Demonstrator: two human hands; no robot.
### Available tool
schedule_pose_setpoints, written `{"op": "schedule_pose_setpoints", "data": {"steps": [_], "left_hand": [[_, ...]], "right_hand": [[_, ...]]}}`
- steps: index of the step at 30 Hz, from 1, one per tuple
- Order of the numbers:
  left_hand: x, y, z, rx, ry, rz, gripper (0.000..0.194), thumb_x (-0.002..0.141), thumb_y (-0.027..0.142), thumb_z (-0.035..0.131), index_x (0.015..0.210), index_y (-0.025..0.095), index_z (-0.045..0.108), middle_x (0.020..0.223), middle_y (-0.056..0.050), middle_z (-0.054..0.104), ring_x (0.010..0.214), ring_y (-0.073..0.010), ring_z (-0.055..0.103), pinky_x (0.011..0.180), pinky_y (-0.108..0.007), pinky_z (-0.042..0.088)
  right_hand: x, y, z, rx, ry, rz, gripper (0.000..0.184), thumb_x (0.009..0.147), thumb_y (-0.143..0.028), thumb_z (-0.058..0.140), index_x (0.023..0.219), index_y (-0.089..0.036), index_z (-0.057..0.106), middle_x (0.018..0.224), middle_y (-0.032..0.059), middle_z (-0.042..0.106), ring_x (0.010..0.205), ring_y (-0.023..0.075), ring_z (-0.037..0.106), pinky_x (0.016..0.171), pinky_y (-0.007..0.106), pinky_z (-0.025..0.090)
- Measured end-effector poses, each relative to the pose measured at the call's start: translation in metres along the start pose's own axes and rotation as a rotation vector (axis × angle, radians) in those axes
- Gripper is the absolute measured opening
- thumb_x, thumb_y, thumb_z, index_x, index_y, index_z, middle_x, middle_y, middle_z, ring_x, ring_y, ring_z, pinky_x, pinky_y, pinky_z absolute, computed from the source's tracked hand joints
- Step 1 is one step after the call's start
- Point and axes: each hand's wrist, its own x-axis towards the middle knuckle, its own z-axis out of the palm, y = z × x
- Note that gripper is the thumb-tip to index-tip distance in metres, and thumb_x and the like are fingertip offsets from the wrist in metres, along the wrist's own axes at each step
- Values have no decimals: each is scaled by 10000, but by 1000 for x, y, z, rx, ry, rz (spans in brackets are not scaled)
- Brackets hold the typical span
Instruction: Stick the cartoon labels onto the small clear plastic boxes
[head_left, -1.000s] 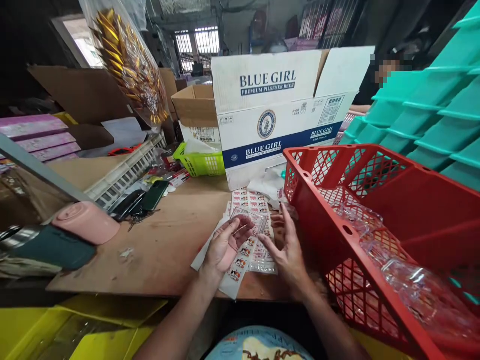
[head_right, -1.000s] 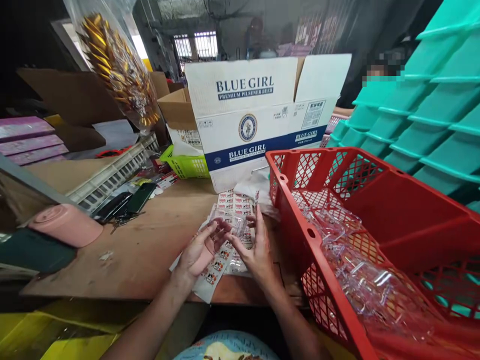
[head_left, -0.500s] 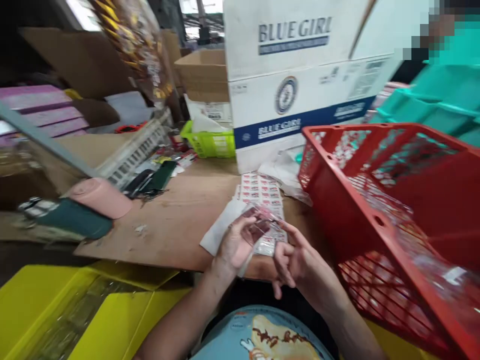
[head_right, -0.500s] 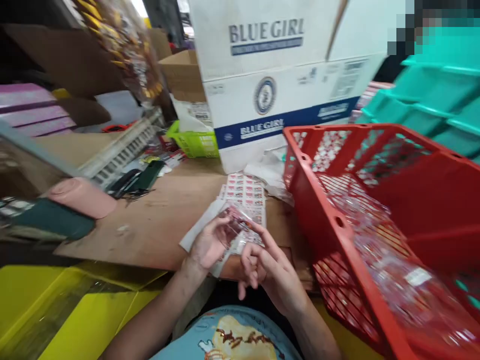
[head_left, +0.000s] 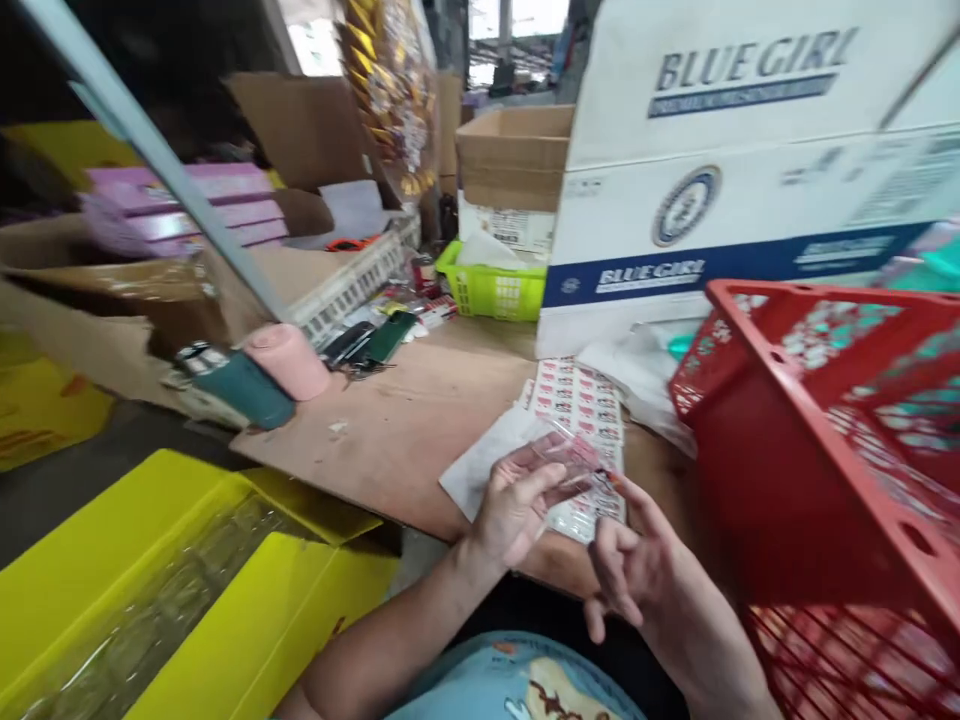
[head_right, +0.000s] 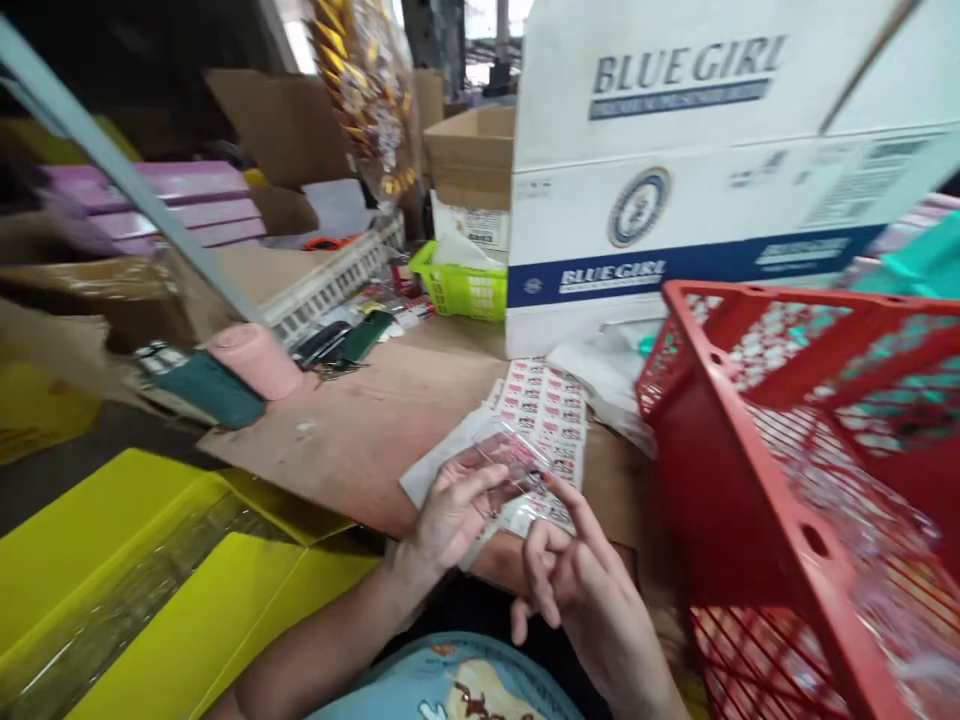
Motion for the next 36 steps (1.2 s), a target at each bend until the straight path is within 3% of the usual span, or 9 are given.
{"op": "schedule_pose_setpoints", "data": {"steps": [3,10,23,36], "left_hand": [[0,-1,-2,40,-6,19,360,738,108,755,1090,160,703,1026,-68,764,993,-225,717,946,-393,535],[-3,-7,-1,115,22,41,328,740,118,768,1057,173,707,965,-60,774,907,-173,725,893,-344,562],[-1,-7,-7,164,-31,51,248,792,97,721,1020,189,754,1036,-50,772,960,-155,712,919,-293,555],[1,-7,-8,231,-2,59,222,780,112,736,975,213,767,1037,-34,770,963,-157,713,896,-273,562]], "right_hand": [[-1,-1,4,-4,-21,-58,586,882,-513,638,1406,-358,428,726,-31,550,457,63,340,509,360,569],[-1,6,-4,18,-109,-87,529,943,-444,583,1424,-324,396,695,-58,525,456,38,286,515,333,591],[7,13,-7,27,-103,-77,473,969,-381,544,1413,-294,407,669,-72,482,446,28,253,475,294,588],[10,11,-6,12,-32,-42,443,959,-367,568,1365,-281,413,647,-82,474,450,36,262,457,292,576]]}}
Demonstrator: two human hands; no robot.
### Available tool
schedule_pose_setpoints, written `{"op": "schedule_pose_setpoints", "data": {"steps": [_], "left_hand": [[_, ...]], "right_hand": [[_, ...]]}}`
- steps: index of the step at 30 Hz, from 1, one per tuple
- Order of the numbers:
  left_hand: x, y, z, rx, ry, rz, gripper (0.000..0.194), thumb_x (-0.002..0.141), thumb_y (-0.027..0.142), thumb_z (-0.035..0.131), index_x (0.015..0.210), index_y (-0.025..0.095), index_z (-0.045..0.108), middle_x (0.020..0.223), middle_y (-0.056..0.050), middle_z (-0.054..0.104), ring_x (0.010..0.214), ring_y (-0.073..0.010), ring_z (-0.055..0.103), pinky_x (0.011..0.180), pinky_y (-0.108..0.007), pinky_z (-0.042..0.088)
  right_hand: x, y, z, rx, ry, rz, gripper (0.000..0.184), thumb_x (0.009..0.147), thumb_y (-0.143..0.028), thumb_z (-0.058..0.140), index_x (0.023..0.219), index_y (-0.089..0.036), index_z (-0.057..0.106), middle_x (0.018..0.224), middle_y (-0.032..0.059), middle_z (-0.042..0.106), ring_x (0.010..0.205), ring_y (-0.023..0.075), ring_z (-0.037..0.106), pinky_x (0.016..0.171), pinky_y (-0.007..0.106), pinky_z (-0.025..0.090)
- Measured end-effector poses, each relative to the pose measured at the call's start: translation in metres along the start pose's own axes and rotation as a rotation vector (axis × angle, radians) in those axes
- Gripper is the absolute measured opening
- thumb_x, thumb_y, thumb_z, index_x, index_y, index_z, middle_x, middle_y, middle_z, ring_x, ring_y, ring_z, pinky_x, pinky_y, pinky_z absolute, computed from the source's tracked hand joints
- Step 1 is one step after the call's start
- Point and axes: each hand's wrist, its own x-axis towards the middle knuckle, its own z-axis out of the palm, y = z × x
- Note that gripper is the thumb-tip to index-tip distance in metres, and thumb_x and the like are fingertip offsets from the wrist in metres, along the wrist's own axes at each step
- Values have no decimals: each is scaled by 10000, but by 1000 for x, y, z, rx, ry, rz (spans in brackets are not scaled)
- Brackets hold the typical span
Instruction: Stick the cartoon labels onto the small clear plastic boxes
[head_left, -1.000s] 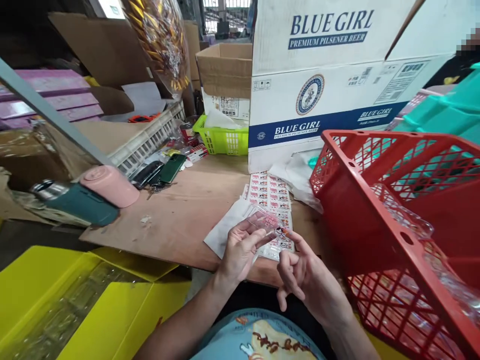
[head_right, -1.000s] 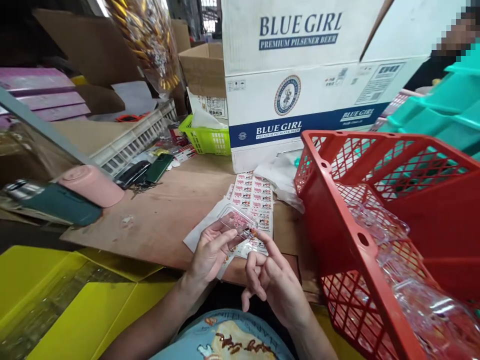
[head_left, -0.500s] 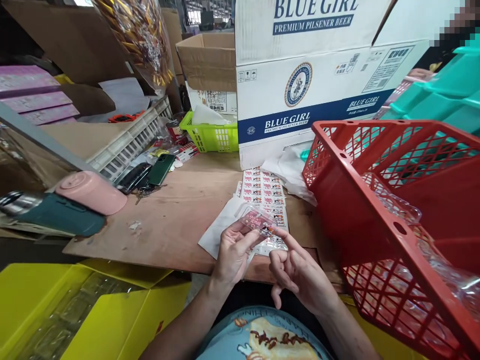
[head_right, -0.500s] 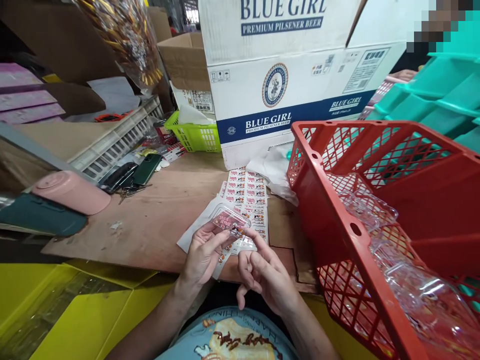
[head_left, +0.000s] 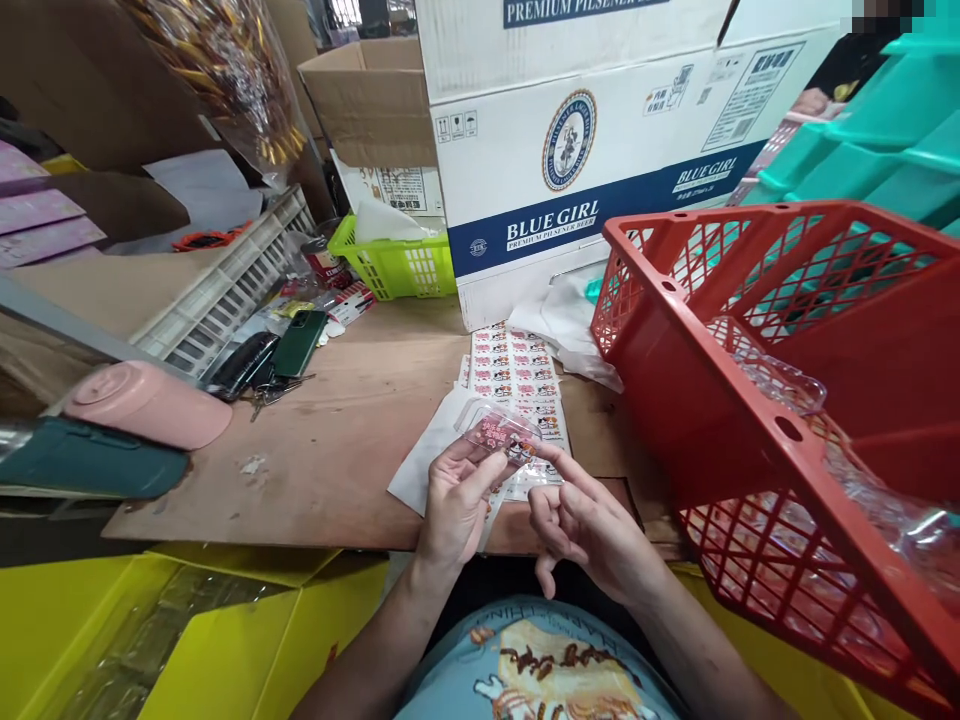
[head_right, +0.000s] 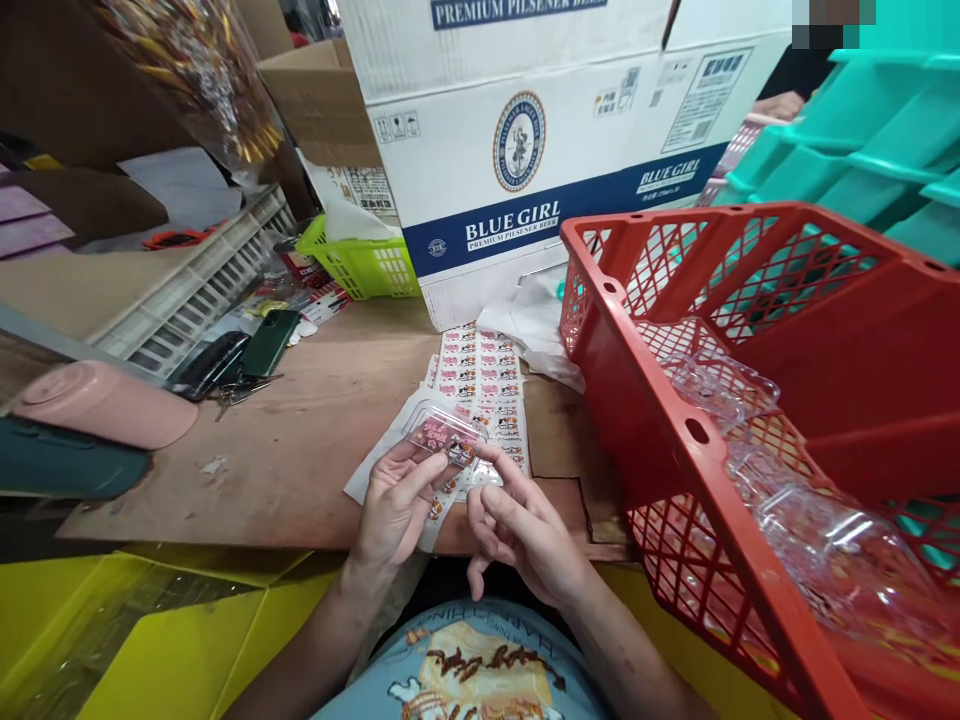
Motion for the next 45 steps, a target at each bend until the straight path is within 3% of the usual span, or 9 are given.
{"op": "schedule_pose_setpoints", "data": {"steps": [9,13,22,27,33,37,40,43,45], "left_hand": [[1,-1,-1,43,52,-2,266,728,133,779,983,207,762,1019,-45,773,964,-186,715,924,-332,562],[2,-2,-1,-1,84,2,120,767,203,768,886,216,766,988,-25,777,928,-174,719,879,-332,577],[2,-8,8,89,192,106,110,753,304,795,770,201,761,930,-34,778,881,-186,726,807,-314,586],[-16,-6,18,163,202,209,107,781,301,772,811,198,771,981,-40,773,934,-198,721,792,-296,598],[-46,0,29,169,186,406,108,801,310,754,818,205,774,983,-33,776,934,-212,724,816,-324,601],[-72,10,38,95,125,329,126,738,294,807,803,192,772,938,-37,783,874,-194,734,818,-308,599],[-98,23,45,56,27,228,158,706,306,829,819,210,775,886,-40,788,797,-190,740,754,-307,611],[-123,35,62,94,-196,172,161,653,307,869,766,237,779,789,-30,778,713,-203,731,733,-349,618],[-129,38,86,120,-377,168,184,633,348,882,666,220,754,696,-32,744,736,-231,729,790,-389,609]], "right_hand": [[2,-3,7,-46,79,-8,527,939,-360,614,1401,-275,377,629,-98,456,439,35,260,454,280,570],[4,-1,10,-89,116,-18,591,916,-371,646,1416,-259,353,600,-108,446,430,43,279,442,268,562],[3,3,22,-350,207,-93,593,893,-446,658,1382,-255,381,587,-109,400,460,63,365,418,186,465],[-12,6,30,-838,280,-283,568,934,-402,606,1434,-250,383,609,-81,405,511,92,398,477,205,377],[-38,19,39,-1559,454,-509,781,990,-347,472,1588,-143,12,664,11,589,540,169,507,570,293,433],[-62,17,57,-1832,354,-569,600,1026,-309,345,1586,-181,171,815,112,684,682,209,589,677,325,503],[-95,0,79,-1871,496,-700,668,976,-416,491,1564,-189,272,1077,184,673,949,300,606,852,449,521],[-132,-24,107,-1744,487,-895,882,858,-503,671,1574,-237,230,1434,179,472,1267,376,455,1048,567,414],[-153,-44,120,-1649,380,-930,837,887,-454,655,1573,-293,204,1443,132,462,1272,325,469,1057,529,432]]}}
